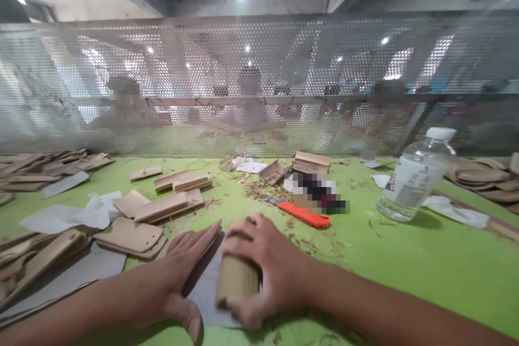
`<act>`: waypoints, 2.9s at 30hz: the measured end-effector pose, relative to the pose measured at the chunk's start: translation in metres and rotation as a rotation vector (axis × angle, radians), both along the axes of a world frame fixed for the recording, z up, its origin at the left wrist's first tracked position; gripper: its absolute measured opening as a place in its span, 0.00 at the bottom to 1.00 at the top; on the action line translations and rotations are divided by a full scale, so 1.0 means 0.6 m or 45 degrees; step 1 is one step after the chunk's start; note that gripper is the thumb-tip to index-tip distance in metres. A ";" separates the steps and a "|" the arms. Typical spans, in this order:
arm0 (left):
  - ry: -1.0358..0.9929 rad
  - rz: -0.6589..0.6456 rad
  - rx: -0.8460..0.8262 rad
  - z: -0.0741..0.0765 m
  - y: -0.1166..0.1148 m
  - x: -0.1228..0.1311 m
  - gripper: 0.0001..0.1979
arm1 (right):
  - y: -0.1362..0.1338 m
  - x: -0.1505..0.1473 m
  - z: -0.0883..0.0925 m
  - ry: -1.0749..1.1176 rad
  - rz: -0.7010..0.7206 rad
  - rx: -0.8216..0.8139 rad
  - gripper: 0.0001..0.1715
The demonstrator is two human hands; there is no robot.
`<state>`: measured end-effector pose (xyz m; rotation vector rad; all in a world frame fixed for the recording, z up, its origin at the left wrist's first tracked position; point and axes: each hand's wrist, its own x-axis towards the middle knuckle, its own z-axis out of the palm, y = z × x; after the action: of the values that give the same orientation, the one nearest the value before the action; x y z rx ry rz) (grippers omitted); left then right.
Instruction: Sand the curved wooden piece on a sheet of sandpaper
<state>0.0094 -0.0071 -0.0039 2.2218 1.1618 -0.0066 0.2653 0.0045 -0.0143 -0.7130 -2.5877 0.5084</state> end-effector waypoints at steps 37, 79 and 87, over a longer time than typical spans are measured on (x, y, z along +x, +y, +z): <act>-0.008 -0.046 0.024 -0.004 0.002 0.000 0.75 | -0.005 -0.001 0.000 0.011 -0.096 -0.025 0.38; -0.082 -0.040 0.050 -0.010 0.002 -0.007 0.72 | -0.008 -0.002 0.009 -0.043 -0.083 -0.071 0.39; 0.000 -0.013 0.003 -0.003 0.000 -0.004 0.73 | -0.007 -0.001 0.005 -0.014 -0.036 -0.073 0.41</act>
<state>0.0072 -0.0073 -0.0056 2.2295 1.1513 -0.0093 0.2645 0.0000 -0.0112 -0.7721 -2.5783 0.5730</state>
